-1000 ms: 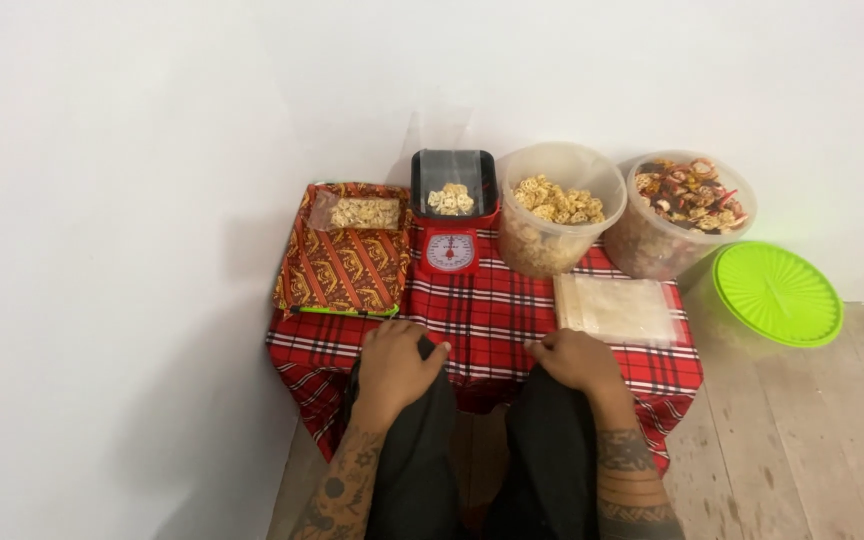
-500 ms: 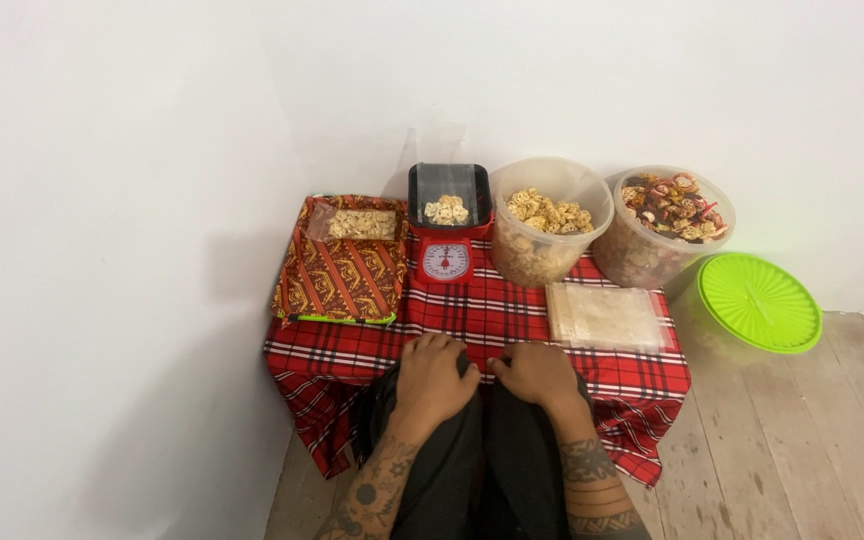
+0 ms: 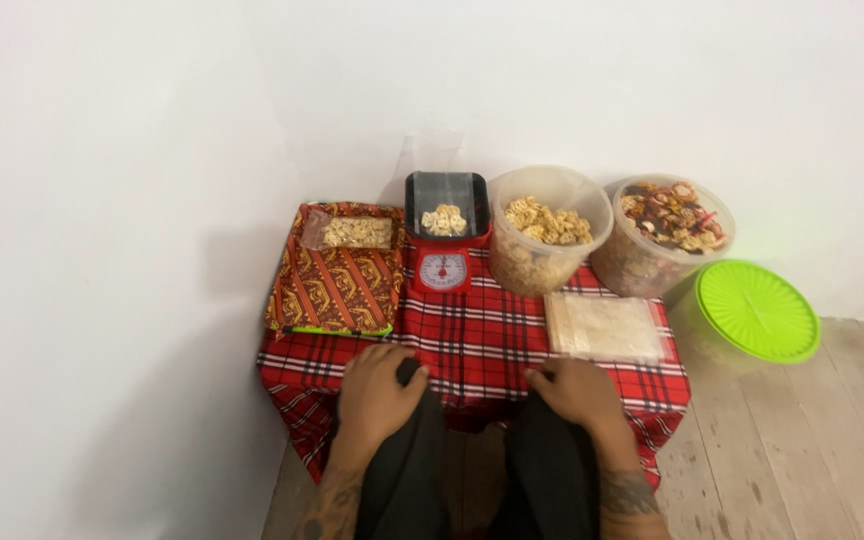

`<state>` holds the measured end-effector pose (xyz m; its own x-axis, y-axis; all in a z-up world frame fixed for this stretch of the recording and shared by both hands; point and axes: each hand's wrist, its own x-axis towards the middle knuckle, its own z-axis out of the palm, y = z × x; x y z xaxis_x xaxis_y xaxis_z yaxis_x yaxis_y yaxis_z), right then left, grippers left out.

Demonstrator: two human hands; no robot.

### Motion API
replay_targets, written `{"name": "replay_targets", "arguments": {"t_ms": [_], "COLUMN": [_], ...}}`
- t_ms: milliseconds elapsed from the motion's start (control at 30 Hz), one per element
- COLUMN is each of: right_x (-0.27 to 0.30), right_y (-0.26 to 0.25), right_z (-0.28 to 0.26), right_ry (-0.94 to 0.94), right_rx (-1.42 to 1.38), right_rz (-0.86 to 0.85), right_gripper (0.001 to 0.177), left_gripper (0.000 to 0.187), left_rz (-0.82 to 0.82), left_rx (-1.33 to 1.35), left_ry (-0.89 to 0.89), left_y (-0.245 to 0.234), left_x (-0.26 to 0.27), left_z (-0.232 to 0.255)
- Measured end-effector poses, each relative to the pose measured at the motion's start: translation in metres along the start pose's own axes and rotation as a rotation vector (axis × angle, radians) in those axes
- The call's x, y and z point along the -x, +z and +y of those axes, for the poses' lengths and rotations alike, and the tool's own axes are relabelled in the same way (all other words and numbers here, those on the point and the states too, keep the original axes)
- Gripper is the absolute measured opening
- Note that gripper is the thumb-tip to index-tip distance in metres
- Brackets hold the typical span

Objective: Packing small snack items like puffed rice or popcorn into small plastic bags using hands and a spoon, then weighing them on a scale.

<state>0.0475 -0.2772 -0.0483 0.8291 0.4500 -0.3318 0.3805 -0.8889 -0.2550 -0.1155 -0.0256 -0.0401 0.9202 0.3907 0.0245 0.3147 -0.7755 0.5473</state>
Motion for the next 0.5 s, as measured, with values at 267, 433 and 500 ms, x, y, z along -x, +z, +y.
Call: {"name": "replay_targets", "arguments": {"t_ms": [267,433,500], "right_x": [0.001,-0.005,-0.006], "right_y": [0.011,0.013,0.012], "right_z": [0.043,0.074,0.088], "right_ry": [0.157,0.225,0.252], "right_rx": [0.047,0.022,0.001], "right_rz": [0.157,0.183,0.154], "right_gripper": [0.037,0.038,0.035], "left_gripper": [0.04,0.039,0.043], "left_rz": [0.269,0.389,0.454], "left_rx": [-0.06,-0.156,-0.259], "left_ry": [-0.095,-0.124,-0.143], "left_y": [-0.014,-0.018,-0.023], "left_x": [0.019,0.024,0.027], "left_z": [-0.04,-0.064,-0.07]}}
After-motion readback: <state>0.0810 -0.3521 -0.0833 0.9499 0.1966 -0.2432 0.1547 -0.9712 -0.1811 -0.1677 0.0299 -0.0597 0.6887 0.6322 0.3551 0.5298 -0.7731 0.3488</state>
